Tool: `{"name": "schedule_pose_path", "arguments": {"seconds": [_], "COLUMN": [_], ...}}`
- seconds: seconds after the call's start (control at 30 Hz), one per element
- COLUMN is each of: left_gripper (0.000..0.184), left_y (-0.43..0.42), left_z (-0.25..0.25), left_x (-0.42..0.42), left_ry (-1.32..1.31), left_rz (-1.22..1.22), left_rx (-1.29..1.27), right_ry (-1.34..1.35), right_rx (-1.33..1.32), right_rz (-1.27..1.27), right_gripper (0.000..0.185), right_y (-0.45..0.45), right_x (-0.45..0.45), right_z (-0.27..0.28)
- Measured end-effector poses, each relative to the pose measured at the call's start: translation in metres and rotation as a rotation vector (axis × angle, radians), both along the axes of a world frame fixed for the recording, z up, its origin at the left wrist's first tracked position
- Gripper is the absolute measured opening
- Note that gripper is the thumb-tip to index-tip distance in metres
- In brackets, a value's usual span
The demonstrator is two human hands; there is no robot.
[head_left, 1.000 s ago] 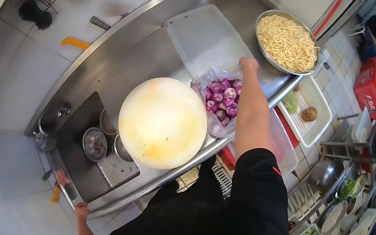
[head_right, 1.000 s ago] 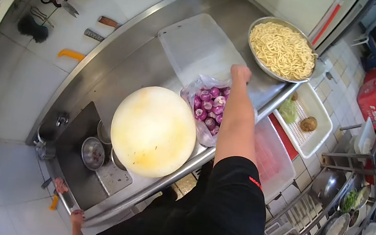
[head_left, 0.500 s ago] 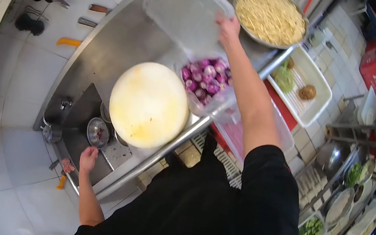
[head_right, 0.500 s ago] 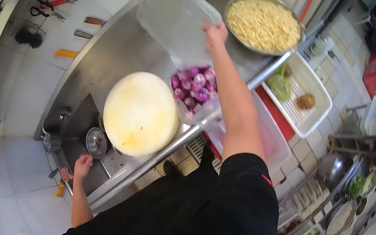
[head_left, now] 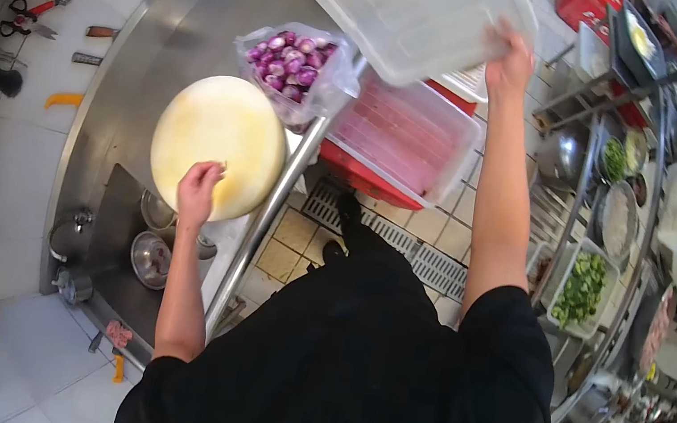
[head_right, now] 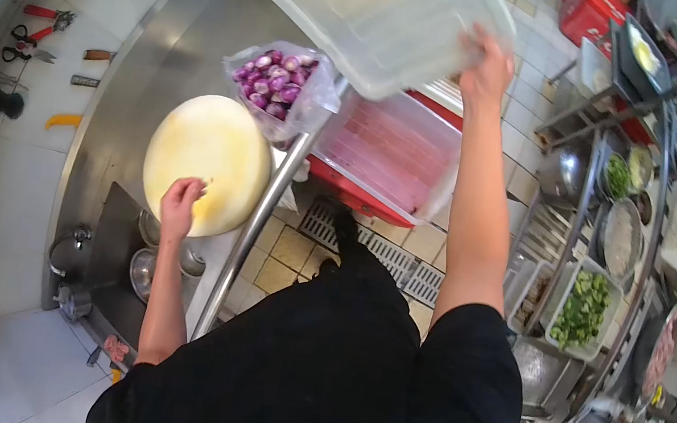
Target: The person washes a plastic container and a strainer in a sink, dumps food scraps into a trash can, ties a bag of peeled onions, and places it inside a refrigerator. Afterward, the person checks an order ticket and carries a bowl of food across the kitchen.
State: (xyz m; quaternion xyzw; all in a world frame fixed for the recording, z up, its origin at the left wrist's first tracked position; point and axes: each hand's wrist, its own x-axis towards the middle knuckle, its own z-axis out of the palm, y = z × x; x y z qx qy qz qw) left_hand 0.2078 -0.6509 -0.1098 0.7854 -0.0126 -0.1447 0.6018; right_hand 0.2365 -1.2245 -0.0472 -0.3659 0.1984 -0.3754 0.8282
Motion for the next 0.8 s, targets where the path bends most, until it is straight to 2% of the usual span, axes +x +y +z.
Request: {"name": "schedule_pose_path", "arguments": {"seconds": [0.1,0.17,0.23,0.3,0.43,0.47,0.5,0.57,0.6,0.63,0.7,0.73,0.77,0.8], "left_gripper": [0.026,0.043,0.057,0.058,0.053,0.042,0.035,0.032,0.031,0.028,0.026,0.021,0.014,0.012], "left_y": [-0.088,-0.152,-0.195,-0.230,-0.264,-0.265,-0.263,-0.254,-0.244,-0.244,-0.231,-0.219,-0.217,-0.209], "left_z": [-0.006,-0.012,-0.023,-0.025,-0.021,-0.032,-0.035,0.000,0.011,0.037,0.085,0.102,0.123,0.138], "left_x": [-0.015,-0.028,-0.043,-0.055,-0.073,-0.076,-0.079,-0.104,-0.114,-0.123,-0.152,-0.172,-0.193,-0.210], "left_ry": [0.108,0.150,0.246,0.297,0.331,0.344,0.245,0.099,0.031,-0.111,-0.265,-0.360,-0.393,-0.399], "left_rz": [-0.217,-0.333,-0.293,-0.252,-0.198,-0.103,-0.114,0.004,0.056,0.124,0.222,0.207,0.212,0.204], "left_rx": [-0.118,-0.087,-0.156,-0.153,-0.227,-0.367,-0.435,-0.383,-0.352,-0.342,-0.045,0.168,0.241,0.466], "right_ry": [0.136,0.188,0.189,0.175,0.146,0.120,0.082,0.007,0.122,0.504,1.233,1.263,1.282,1.297], "right_rx": [0.094,0.179,0.336,0.471,0.492,0.480,0.513,0.601,0.498,0.318,-0.103,-0.191,-0.286,-0.381], "right_rz": [-0.104,-0.112,-0.046,0.044,0.120,0.137,0.254,0.500,0.591,0.488,0.257,0.281,0.307,0.330], "right_gripper": [0.044,0.041,0.037,0.033,0.033,0.032,0.034,0.041,0.069,0.076,0.091,0.086,0.081,0.076], "right_y": [-0.011,-0.005,0.001,0.012,0.025,0.023,0.017,0.003,-0.027,-0.050,-0.086,-0.089,-0.088,-0.087], "right_x": [-0.109,-0.173,-0.221,-0.254,-0.276,-0.279,-0.285,-0.294,-0.298,-0.288,-0.268,-0.270,-0.269,-0.268], "right_z": [-0.055,-0.080,-0.125,-0.143,-0.160,-0.163,-0.150,-0.109,-0.147,-0.176,-0.229,-0.257,-0.285,-0.301]}}
